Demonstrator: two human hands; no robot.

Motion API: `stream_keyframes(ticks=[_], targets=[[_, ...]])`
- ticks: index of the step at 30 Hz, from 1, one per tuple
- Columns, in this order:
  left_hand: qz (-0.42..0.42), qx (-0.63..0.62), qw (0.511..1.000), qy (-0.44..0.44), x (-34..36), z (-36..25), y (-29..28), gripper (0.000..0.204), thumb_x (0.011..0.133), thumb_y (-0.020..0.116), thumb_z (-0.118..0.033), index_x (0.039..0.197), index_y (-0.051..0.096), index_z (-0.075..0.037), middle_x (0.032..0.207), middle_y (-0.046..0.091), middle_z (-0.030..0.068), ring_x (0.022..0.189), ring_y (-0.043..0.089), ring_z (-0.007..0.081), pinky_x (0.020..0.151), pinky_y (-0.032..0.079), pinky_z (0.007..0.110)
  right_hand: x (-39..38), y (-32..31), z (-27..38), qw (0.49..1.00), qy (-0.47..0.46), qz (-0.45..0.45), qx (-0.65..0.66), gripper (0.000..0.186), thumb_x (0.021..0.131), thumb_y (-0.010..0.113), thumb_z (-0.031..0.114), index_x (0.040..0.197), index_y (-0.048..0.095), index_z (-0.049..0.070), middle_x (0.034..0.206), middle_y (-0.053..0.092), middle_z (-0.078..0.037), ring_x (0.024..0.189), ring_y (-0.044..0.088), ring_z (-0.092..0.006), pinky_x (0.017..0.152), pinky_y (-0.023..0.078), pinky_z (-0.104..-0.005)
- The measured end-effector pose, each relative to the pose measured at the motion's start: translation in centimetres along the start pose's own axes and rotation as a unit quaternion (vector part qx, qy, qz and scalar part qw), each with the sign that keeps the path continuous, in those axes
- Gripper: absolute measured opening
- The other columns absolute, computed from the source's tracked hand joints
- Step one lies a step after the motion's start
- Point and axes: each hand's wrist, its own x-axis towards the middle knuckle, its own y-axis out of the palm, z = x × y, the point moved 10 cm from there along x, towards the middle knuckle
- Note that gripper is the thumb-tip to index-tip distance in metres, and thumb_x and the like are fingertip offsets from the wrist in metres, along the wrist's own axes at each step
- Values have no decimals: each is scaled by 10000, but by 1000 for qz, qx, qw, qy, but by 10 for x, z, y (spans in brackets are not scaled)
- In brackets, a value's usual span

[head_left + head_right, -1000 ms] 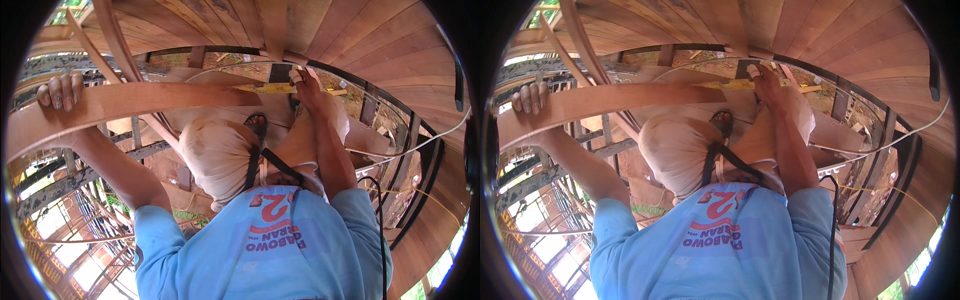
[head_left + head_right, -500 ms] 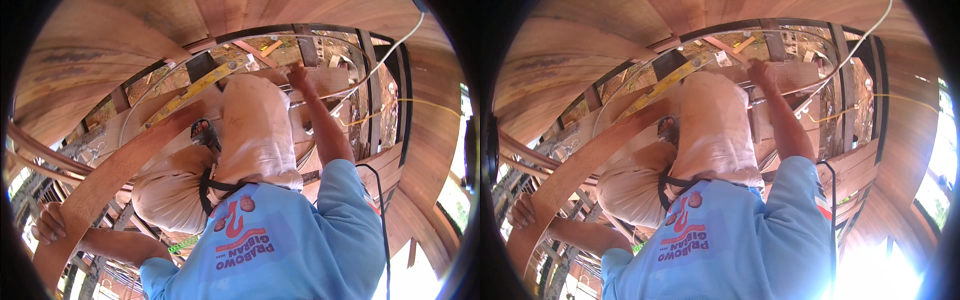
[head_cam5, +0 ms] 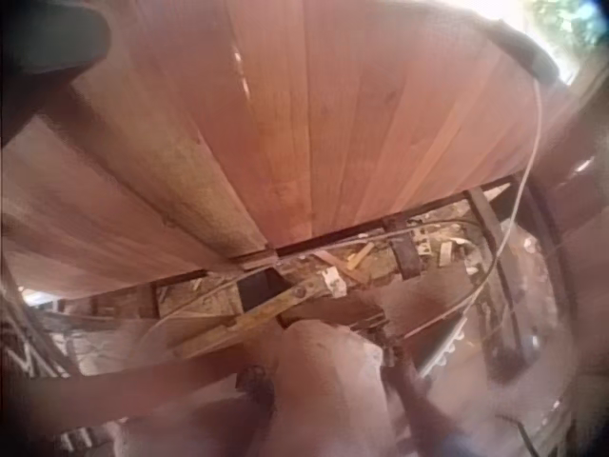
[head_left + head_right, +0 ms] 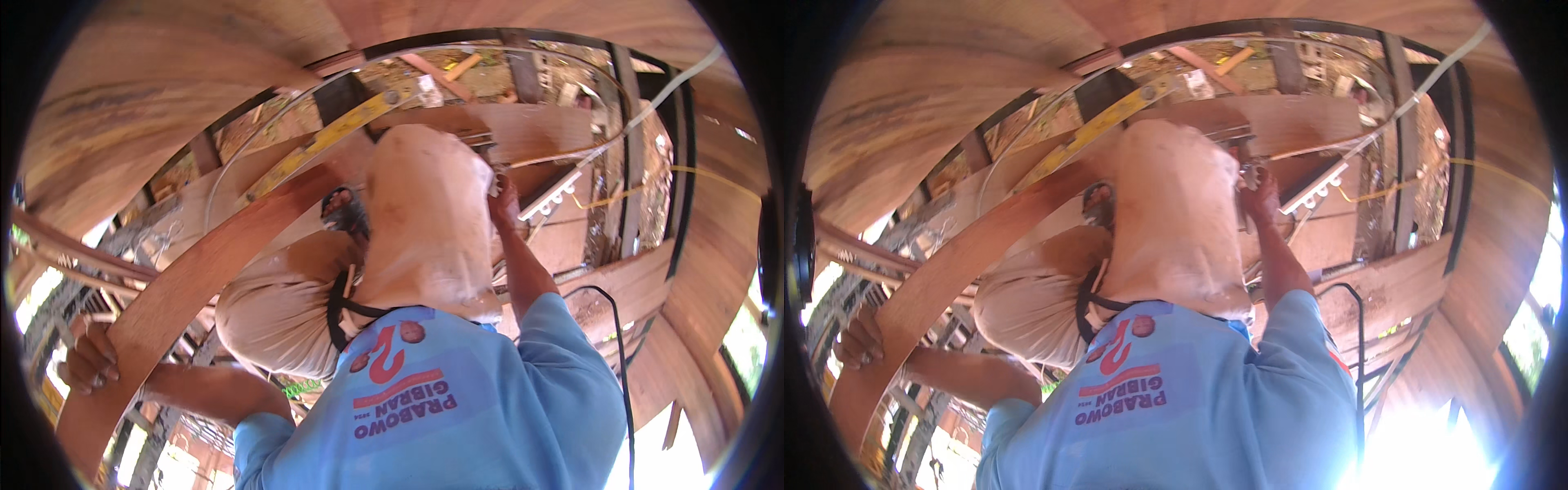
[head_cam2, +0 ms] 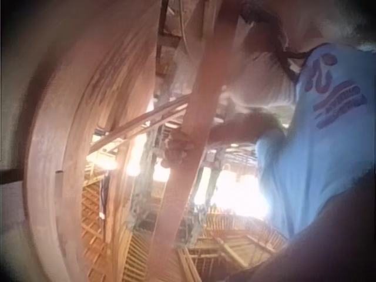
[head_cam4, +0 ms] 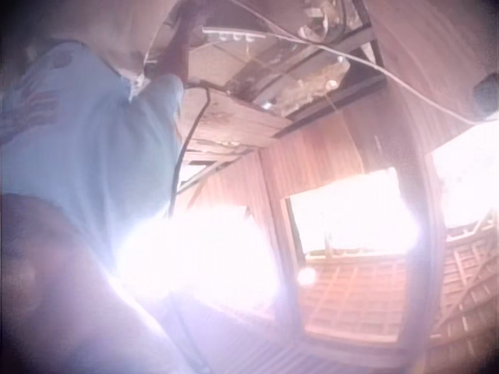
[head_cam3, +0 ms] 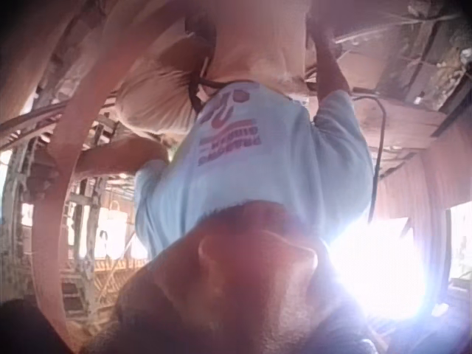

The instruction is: The person installs wooden panels on a curved ceiling structure using a nail gun, hammer, and spirit level. They position each panel, secure it with nails, and check alignment with the level before moving to the next section.

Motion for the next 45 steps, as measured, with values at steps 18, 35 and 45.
stream_keyframes(ticks=[18,35,45], targets=[[234,-161,957,53,18,6,48,181,832,630,15,739,611,-140,558,598,-40,447,529,55,455,325,199,-32,31,-2,983,-44,179,10,452,914,608,209,1329,552,40,1174,642,-245,1120,608,-451,952,494,-532],[131,-128,979,92,-35,-33,24,154,840,650,-43,718,646,-137,573,605,-56,437,513,31,449,339,181,-88,-56,101,922,-245,292,-73,400,817,722,204,1178,619,67,996,686,-212,907,663,-487,760,524,-560],[130,-166,971,113,-58,-24,53,163,842,641,-30,715,653,-131,581,607,-44,444,516,38,443,334,184,-53,97,234,846,-12,501,182,558,810,813,293,1223,614,-25,890,633,-23,712,564,-130,645,496,-311]])
